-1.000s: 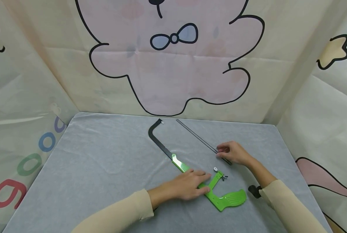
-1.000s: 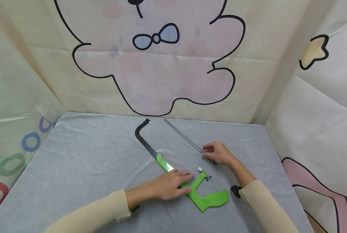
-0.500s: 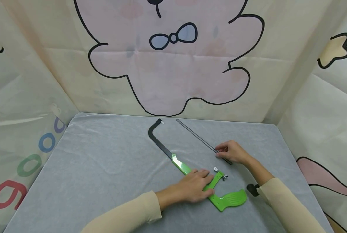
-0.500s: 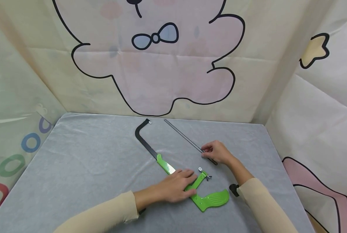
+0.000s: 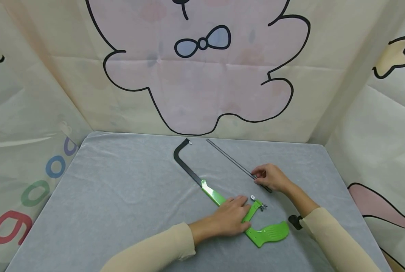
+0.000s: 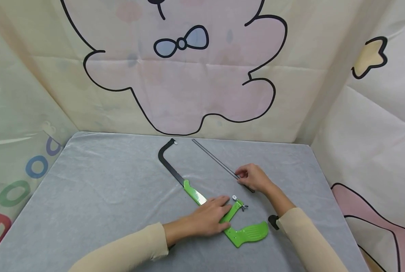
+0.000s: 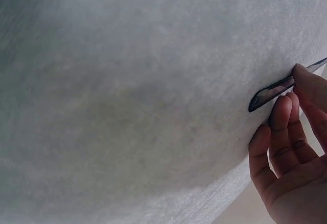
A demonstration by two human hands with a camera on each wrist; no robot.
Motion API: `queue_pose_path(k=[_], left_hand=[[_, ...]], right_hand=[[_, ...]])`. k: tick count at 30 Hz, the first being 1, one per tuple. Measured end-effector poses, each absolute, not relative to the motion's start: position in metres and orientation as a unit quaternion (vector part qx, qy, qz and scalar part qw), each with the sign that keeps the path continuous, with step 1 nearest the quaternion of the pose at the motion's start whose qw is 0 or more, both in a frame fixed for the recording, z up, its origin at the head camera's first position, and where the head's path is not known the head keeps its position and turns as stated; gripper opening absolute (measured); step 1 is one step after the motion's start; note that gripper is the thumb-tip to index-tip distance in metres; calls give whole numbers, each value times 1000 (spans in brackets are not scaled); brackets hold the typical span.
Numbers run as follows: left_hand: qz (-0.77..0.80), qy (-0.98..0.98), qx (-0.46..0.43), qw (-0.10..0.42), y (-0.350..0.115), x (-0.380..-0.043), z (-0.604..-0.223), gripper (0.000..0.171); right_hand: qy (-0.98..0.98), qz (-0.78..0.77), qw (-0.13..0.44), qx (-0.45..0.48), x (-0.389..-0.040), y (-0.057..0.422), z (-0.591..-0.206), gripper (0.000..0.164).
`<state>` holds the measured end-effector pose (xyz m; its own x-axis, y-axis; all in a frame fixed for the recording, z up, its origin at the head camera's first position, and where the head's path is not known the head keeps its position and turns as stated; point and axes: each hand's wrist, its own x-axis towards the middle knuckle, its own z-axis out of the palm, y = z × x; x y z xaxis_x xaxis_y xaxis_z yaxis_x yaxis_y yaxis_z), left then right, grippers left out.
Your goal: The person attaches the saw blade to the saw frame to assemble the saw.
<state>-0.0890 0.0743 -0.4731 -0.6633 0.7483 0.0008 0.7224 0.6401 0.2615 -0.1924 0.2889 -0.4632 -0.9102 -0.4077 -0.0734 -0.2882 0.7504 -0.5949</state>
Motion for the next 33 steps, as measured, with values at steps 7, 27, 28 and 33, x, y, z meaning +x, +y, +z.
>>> queue_pose_path(k=[7, 27, 28, 33], left_hand=[[136, 912, 384, 49, 82, -89, -473, 46], [283, 917, 271, 76, 93, -88, -471, 27], [288, 916, 267, 79, 93, -88, -470, 27], [315, 910, 250, 97, 94, -88, -471, 31]], right_hand=[[929, -303, 96, -190, -193, 291, -466, 23], [923, -317, 100, -193, -195, 290, -468, 22], [923, -317, 100, -193, -195, 290, -468, 22], [920, -323, 98, -197, -196, 290, -470, 21]])
